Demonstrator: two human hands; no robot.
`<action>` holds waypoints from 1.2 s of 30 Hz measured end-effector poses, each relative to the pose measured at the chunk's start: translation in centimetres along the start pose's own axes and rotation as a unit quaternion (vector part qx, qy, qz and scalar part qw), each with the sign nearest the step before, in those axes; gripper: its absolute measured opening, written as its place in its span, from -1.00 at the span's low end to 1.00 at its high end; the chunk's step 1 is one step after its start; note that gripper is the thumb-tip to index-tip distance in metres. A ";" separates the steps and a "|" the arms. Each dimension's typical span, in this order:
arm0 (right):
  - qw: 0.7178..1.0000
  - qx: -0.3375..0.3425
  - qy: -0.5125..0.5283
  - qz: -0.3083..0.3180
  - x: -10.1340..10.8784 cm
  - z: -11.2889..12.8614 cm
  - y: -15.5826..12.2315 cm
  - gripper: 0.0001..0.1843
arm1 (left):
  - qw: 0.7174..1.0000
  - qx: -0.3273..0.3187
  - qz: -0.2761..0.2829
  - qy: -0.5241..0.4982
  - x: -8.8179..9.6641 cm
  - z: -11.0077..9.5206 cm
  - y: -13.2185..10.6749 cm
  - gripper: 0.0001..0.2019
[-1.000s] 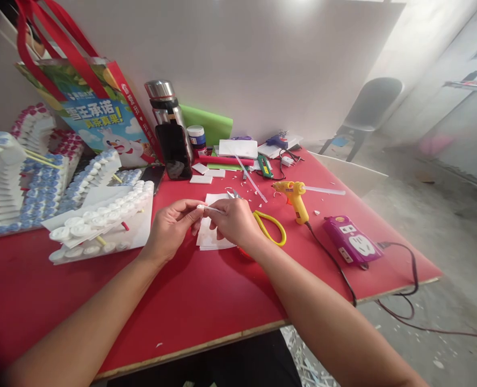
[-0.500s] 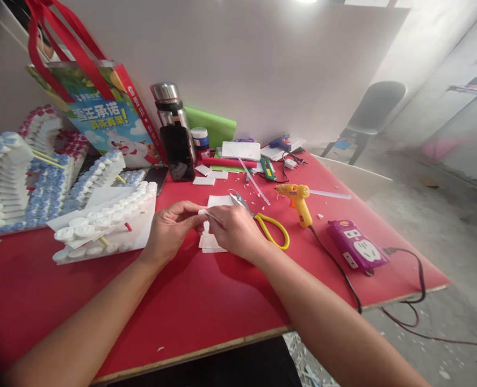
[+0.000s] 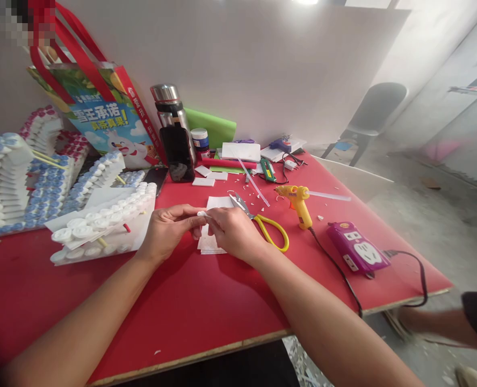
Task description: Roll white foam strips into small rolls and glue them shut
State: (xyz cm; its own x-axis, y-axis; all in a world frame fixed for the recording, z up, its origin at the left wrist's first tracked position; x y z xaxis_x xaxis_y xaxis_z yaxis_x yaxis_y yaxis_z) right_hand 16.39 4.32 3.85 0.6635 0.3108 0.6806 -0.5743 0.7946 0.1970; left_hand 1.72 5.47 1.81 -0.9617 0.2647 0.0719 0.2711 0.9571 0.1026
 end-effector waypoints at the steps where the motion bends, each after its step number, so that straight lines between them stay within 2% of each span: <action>1: 1.000 -0.011 0.005 -0.006 0.1 -0.1 0.0 -0.70 | 1.000 -0.001 -0.002 0.003 -0.1 -0.1 -0.1 -0.76; 4: 0.999 -0.044 0.013 -0.026 0.1 -0.5 0.0 -0.67 | 1.000 -0.014 -0.004 0.018 -0.3 -0.4 -0.2 -0.77; 9: 0.998 -0.052 0.017 -0.039 0.1 -1.1 0.0 -0.68 | 0.998 -0.020 -0.001 0.054 -0.3 -0.7 -0.1 -0.78; 14: 0.993 -0.093 0.051 -0.048 0.2 -1.6 0.0 -0.69 | 0.997 -0.024 0.017 0.074 -0.1 -0.7 0.0 -0.80; 22: 0.999 -0.018 -0.002 -0.037 0.7 -0.3 -0.1 -0.74 | 0.994 -0.078 0.066 0.044 -0.3 -1.6 0.0 -0.87; 30: 0.999 0.002 -0.024 -0.023 0.4 -0.1 0.2 -0.70 | 0.998 -0.025 0.028 0.047 -0.6 -0.6 -0.2 -0.83; 34: 1.000 -0.013 0.001 -0.009 0.1 -0.1 0.1 -0.69 | 0.998 -0.027 0.007 0.049 -0.4 -0.4 -0.2 -0.83; 36: 1.000 -0.022 0.001 -0.008 0.1 -0.2 0.1 -0.70 | 0.999 -0.023 0.014 0.032 -0.3 -0.2 -0.1 -0.82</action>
State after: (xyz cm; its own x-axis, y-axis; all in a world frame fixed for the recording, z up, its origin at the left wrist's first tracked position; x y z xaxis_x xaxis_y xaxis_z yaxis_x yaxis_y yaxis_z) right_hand 16.49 4.57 3.76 0.6734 0.2983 0.6764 -0.5414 0.8221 0.1763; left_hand 1.98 5.31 1.97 -0.9492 0.2824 0.1392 0.3016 0.9424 0.1445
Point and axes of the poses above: each hand's wrist, its own y-axis towards the middle knuckle, its own x-axis out of the back of the hand, z = x × y, the point moved 6 cm from there along y, towards the middle knuckle, and after that the axes turned 8 degrees about z, right-handed, at the moved point
